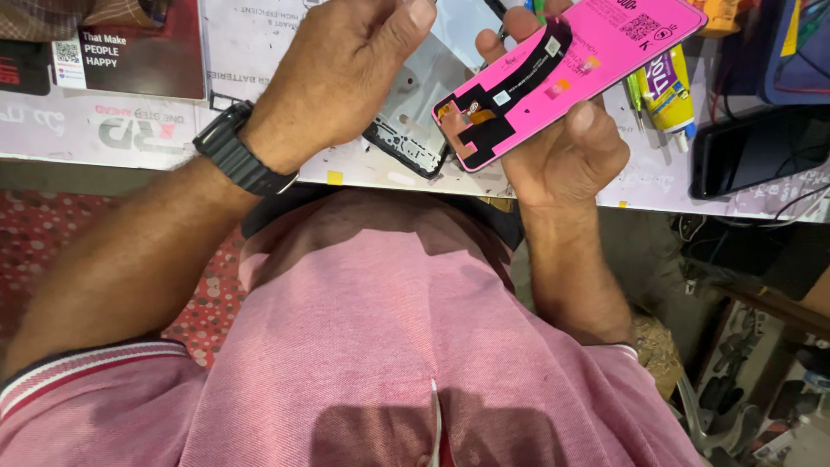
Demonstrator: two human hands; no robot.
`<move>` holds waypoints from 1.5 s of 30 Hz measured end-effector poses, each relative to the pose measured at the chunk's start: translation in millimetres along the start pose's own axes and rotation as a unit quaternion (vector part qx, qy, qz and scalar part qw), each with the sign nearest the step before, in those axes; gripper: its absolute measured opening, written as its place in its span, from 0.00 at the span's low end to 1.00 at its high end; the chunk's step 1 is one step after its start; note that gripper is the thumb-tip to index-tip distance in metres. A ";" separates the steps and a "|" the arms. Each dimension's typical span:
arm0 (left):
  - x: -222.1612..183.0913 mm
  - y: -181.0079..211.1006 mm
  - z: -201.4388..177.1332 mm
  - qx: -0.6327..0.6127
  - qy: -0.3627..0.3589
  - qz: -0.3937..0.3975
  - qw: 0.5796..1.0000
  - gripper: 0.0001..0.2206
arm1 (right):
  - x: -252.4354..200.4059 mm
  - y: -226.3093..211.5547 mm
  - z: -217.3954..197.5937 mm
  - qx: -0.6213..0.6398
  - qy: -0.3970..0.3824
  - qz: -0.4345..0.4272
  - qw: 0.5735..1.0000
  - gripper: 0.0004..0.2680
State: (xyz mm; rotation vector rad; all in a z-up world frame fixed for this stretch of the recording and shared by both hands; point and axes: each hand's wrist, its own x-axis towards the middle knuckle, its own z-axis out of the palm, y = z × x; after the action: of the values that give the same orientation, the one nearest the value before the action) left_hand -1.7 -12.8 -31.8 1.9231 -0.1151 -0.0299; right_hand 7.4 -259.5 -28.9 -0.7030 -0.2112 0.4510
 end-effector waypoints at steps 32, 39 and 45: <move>6.1 -27.1 7.7 -0.737 -0.119 -0.034 0.664 0.24 | 37.9 -26.5 47.7 -0.068 -0.103 0.010 0.992 0.29; 7.9 -21.4 -1.4 -0.694 -0.118 0.006 0.710 0.25 | 29.9 -44.9 64.6 -0.200 -0.062 -0.040 0.977 0.30; 1.7 -26.0 -3.3 -0.683 -0.065 0.002 0.728 0.24 | 16.9 -44.0 66.6 -0.360 -0.009 -0.050 0.932 0.37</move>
State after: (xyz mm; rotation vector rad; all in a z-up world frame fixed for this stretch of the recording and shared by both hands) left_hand 1.9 -0.9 -55.0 0.4148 -0.1324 -0.1910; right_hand 14.4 -242.9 50.8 -1.4022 -0.4372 0.2741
